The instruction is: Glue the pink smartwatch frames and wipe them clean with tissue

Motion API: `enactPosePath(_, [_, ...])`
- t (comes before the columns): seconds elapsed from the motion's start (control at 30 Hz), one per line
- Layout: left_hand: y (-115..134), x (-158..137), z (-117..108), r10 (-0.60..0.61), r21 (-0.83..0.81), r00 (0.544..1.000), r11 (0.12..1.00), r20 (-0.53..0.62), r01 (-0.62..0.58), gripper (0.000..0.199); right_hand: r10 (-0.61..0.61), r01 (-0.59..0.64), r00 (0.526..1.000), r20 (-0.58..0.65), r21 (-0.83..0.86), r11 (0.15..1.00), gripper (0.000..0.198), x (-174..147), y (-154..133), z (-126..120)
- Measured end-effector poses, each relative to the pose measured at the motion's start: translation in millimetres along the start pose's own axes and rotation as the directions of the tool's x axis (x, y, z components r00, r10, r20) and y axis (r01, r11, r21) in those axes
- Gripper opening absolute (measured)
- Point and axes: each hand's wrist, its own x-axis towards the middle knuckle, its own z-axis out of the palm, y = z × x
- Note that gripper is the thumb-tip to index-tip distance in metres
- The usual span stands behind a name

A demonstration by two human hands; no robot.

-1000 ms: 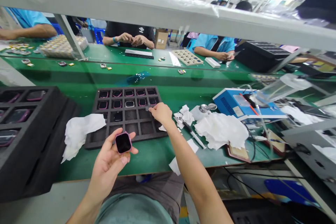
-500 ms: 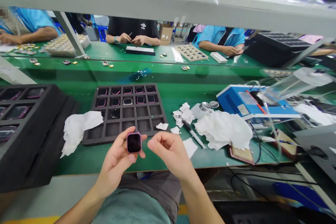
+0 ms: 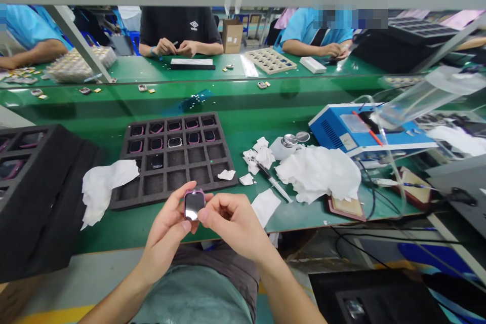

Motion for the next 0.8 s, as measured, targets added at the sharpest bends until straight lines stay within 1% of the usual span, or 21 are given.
enactPosePath(0.33, [-2.7,-1.6,-3.1,0.004,0.019,1.000,1.000,-0.006,-0.004,0.053,0.002,-0.002,1.000,0.004,0.006,1.000,0.036,0.6,-2.9,1.7])
enactPosePath(0.6, [-0.2,-3.0,0.0,-0.002,0.101,0.998,0.995,-0.061,0.008,0.049,-0.003,0.003,1.000,0.003,-0.015,1.000,0.036,1.6,-5.7,4.7])
enactPosePath(0.7, [0.3,-2.5,1.4,-0.001,0.134,0.996,0.991,-0.084,0.012,0.048,-0.006,0.006,1.000,-0.009,-0.054,0.999,0.037,1.0,-6.1,3.9])
enactPosePath(0.8, [-1.6,-1.9,1.7,0.015,0.161,0.996,0.987,-0.088,-0.001,0.047,-0.021,0.016,0.998,-0.052,-0.092,0.996,0.037,1.0,-6.7,1.4])
